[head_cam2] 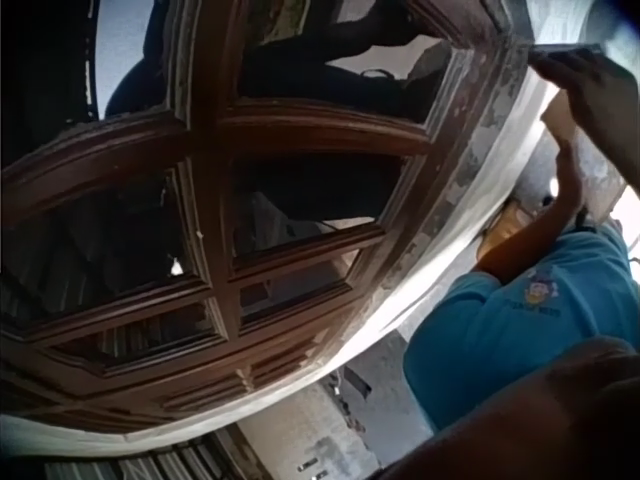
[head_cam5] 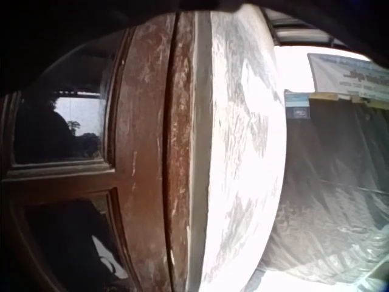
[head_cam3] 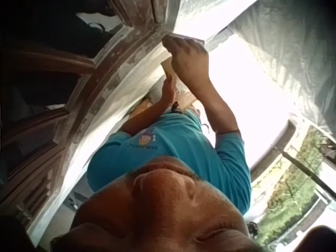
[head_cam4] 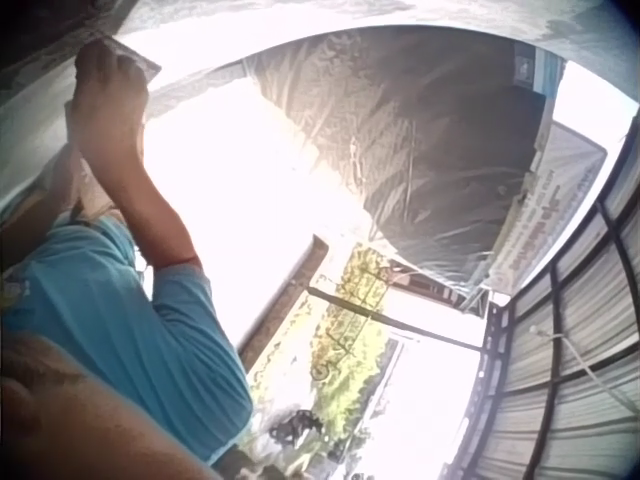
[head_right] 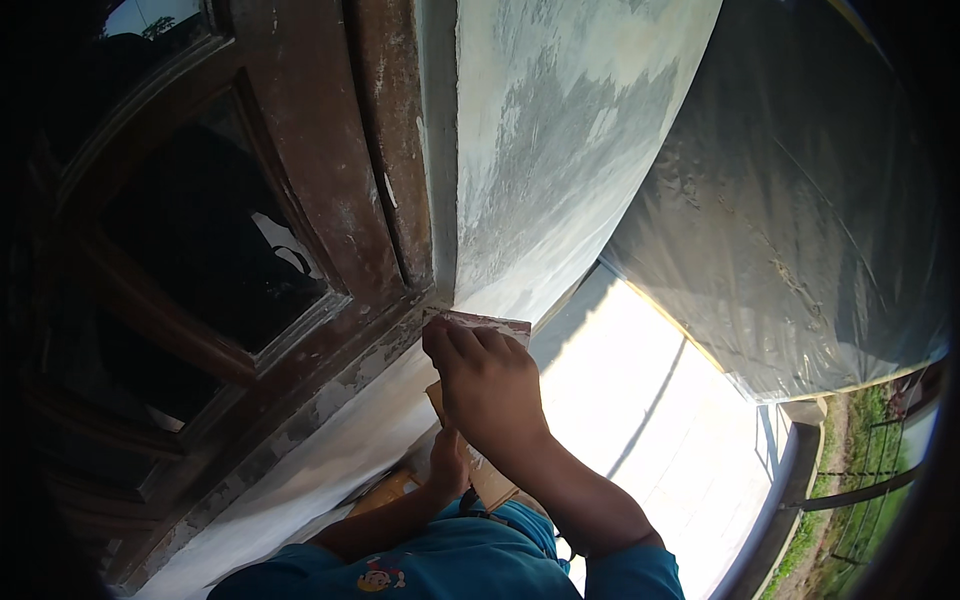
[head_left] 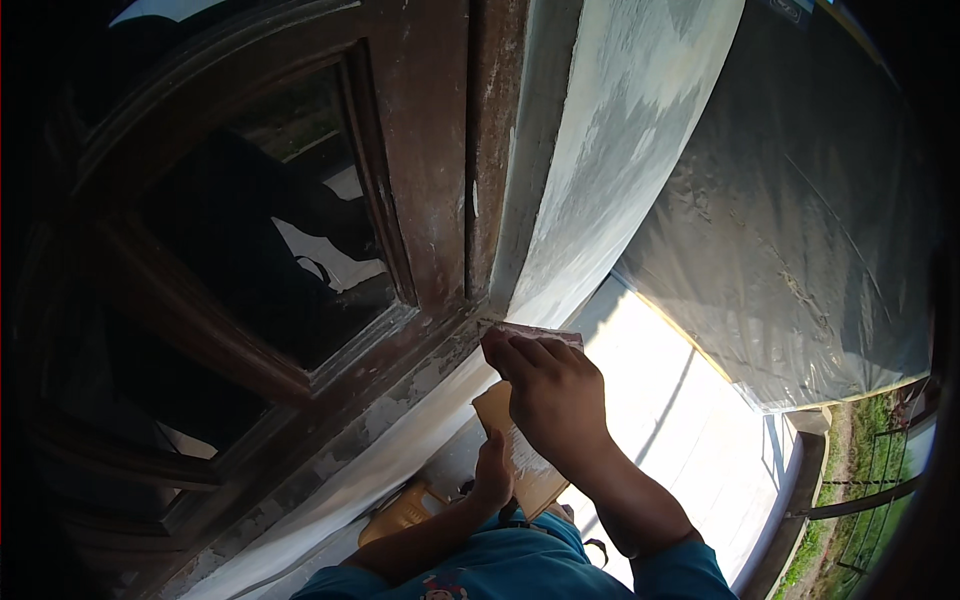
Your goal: Applying putty/plaster to a wall and window frame using a putty knife and cardboard hawk.
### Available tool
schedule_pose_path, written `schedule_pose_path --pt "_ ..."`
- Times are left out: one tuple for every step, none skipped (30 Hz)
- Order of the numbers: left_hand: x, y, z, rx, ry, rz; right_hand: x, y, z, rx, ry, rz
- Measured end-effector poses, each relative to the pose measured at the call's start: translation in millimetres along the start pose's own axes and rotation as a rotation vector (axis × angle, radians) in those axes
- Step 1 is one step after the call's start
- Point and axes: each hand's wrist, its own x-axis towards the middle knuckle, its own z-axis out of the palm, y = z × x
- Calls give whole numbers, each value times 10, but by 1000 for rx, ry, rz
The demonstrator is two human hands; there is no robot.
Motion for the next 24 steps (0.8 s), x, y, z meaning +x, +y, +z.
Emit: schedule_pose_path --pt "-2 8 13 2 2 0 -62 -86 17 45 39 -14" --pt "-28 18 49 254 -11 138 -160 -177 -9 87 77 -29" --pt "-46 19 65 506 -23 275 -237 -213 -72 167 86 -29" --pt "-19 -34 24 505 -23 274 -261 -199 -156 166 85 -29" --pt "18 -87 -66 206 -52 134 -282 -185 -241 222 87 25" --pt "24 -141 -139 -94 -78 -6 -311 -139 -298 279 87 80" --pt "16 -94 -131 -75 -47 -21 -346 -15 -290 285 91 141" --pt "13 -136 -134 1 18 12 -364 44 -367 344 63 273" --pt "21 -149 -159 -49 15 28 -386 136 -372 436 84 363" --pt "26 -157 -139 -98 4 32 -460 236 -374 519 109 466" --pt "36 -102 -98 -98 7 13 -546 318 -351 519 101 545" --pt "49 -24 -68 -164 -8 -14 -647 409 -301 518 92 625" --pt "24 30 -31 -230 -22 -48 -841 556 -159 659 144 670" --pt "40 13 -60 -235 -10 -70 -950 580 -119 657 128 691" --pt "78 -37 -116 -251 -22 -39 -1050 590 -107 711 114 766" --pt "135 -54 -139 -265 -39 -1 -1122 623 -103 764 107 837" --pt "174 -23 -138 -268 -36 -16 -1188 645 -99 775 88 897" --pt "201 21 -128 -236 -104 -16 -1254 687 -81 802 81 884" --pt "217 67 -115 -204 -171 -14 -1267 690 -98 807 34 914" --pt "232 102 -66 -205 -171 -23 -1266 706 -120 811 -10 944" --pt "235 147 1 -247 -174 -52 -1282 757 -105 809 -11 951" --pt "211 194 71 -288 -174 -83 -1321 802 -68 833 -56 952" --pt "205 255 168 -288 -173 -90 -1341 857 -49 858 -101 950" --pt "199 325 278 -309 -179 -99 -1346 899 -60 858 -102 956"
